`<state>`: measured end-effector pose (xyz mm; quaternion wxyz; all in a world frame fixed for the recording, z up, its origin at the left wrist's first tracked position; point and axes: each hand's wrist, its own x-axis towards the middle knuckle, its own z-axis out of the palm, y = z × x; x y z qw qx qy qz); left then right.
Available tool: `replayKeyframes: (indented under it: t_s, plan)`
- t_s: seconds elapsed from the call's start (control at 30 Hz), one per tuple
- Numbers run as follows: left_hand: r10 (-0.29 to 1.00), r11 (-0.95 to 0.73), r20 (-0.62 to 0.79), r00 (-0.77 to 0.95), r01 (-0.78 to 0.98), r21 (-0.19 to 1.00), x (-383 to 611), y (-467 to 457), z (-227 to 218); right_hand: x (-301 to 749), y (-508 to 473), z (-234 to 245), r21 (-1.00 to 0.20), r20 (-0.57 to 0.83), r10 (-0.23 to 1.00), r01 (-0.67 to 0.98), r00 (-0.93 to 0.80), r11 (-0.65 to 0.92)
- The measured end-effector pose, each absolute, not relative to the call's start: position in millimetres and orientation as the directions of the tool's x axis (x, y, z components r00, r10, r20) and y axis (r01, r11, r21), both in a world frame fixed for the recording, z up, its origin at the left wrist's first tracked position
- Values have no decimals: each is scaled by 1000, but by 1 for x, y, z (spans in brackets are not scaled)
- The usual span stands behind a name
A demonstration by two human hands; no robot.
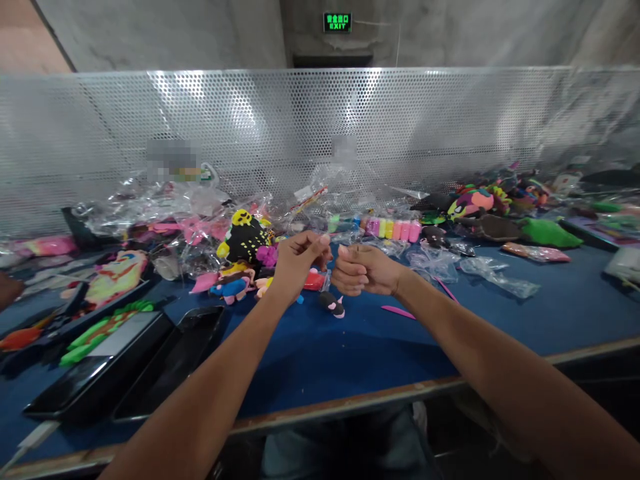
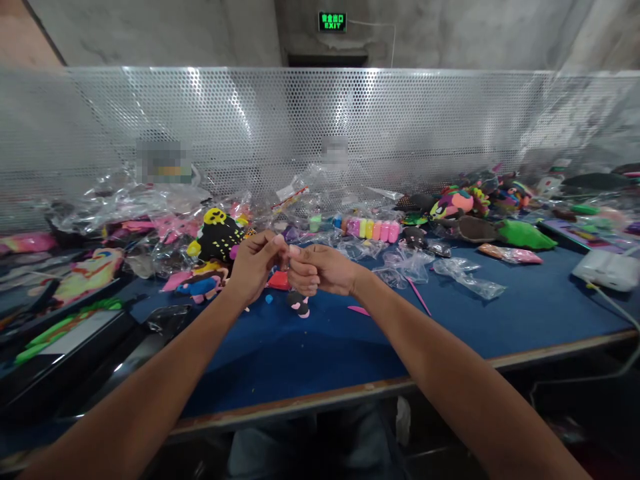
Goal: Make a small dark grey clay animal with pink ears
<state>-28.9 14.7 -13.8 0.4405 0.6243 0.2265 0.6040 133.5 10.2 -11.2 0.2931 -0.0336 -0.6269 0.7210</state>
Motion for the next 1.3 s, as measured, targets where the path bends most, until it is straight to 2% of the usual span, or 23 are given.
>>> replayKeyframes:
  t_s: [0.13, 0.27, 0.47, 0.63, 0.73, 0.87, 1.0, 1.3]
  plan:
    - [822, -494, 548, 155, -285, 822, -29, 14, -16, 129, 15, -13, -908, 380, 658, -399, -650, 129]
    - [811, -508, 556, 182, -255, 823, -30, 16, -19, 127, 18, -15, -910, 391, 738, -354, -550, 218]
    - [803, -538, 576, 153, -229, 811, -27, 16, -19, 126, 20, -16, -905, 421, 764, -287, -489, 315]
    - [811, -546, 569, 134, -177, 819, -25, 14, -16, 126, 23, -16, -893, 444, 795, -134, -413, 429]
    - [836, -521, 537, 113, -146, 841, -24, 13, -16, 128, 24, -16, -831, 502, 779, 39, -377, 555]
    - [882, -441, 460, 105, -164, 883, -23, 15, -20, 133, 23, -14, -683, 578, 723, 260, -379, 683]
    - [907, -356, 388, 166, -191, 915, -23, 20, -26, 136, 24, -12, -608, 599, 701, 350, -387, 712]
    - [912, -338, 355, 207, -116, 934, -23, 20, -27, 142, 30, -14, -584, 554, 714, 411, -428, 700]
